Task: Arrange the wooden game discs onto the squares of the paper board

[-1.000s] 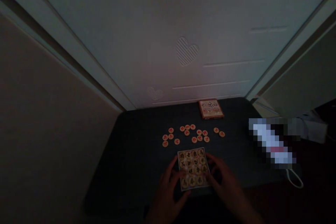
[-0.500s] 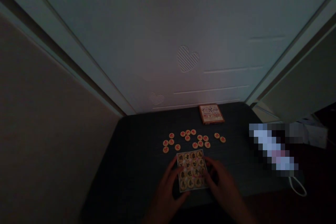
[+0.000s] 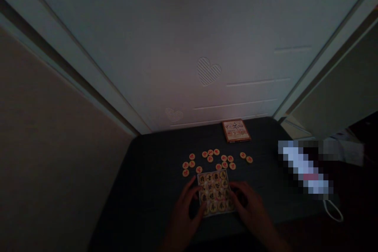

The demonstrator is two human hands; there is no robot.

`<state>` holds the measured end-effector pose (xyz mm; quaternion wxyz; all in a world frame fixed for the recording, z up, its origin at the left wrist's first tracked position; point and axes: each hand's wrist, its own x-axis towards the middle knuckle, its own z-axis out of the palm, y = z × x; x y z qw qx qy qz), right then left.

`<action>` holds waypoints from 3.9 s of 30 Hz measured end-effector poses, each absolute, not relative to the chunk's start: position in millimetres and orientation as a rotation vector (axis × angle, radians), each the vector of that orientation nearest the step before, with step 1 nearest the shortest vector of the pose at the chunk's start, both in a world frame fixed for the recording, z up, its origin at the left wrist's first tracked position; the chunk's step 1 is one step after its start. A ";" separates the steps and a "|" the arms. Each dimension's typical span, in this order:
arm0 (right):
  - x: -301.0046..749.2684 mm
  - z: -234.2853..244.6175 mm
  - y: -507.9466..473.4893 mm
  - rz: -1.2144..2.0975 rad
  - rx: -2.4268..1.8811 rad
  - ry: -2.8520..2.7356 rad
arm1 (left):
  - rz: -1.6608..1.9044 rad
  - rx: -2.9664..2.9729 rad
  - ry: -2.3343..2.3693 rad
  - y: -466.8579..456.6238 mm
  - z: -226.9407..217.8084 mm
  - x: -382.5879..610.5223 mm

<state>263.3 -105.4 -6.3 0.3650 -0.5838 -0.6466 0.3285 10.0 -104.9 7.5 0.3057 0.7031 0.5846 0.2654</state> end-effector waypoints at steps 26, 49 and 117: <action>337.9 -13.6 -26.9 0.455 -1.428 -2.215 | 0.902 1.815 1.689 -112.2 2.5 -15.1; 322.7 -1.3 18.6 0.669 -1.139 -2.326 | 0.536 2.455 1.505 -6.5 -3.3 -36.0; 299.9 7.6 28.9 0.348 -1.160 -2.199 | 0.895 2.295 1.562 5.1 -11.2 -35.7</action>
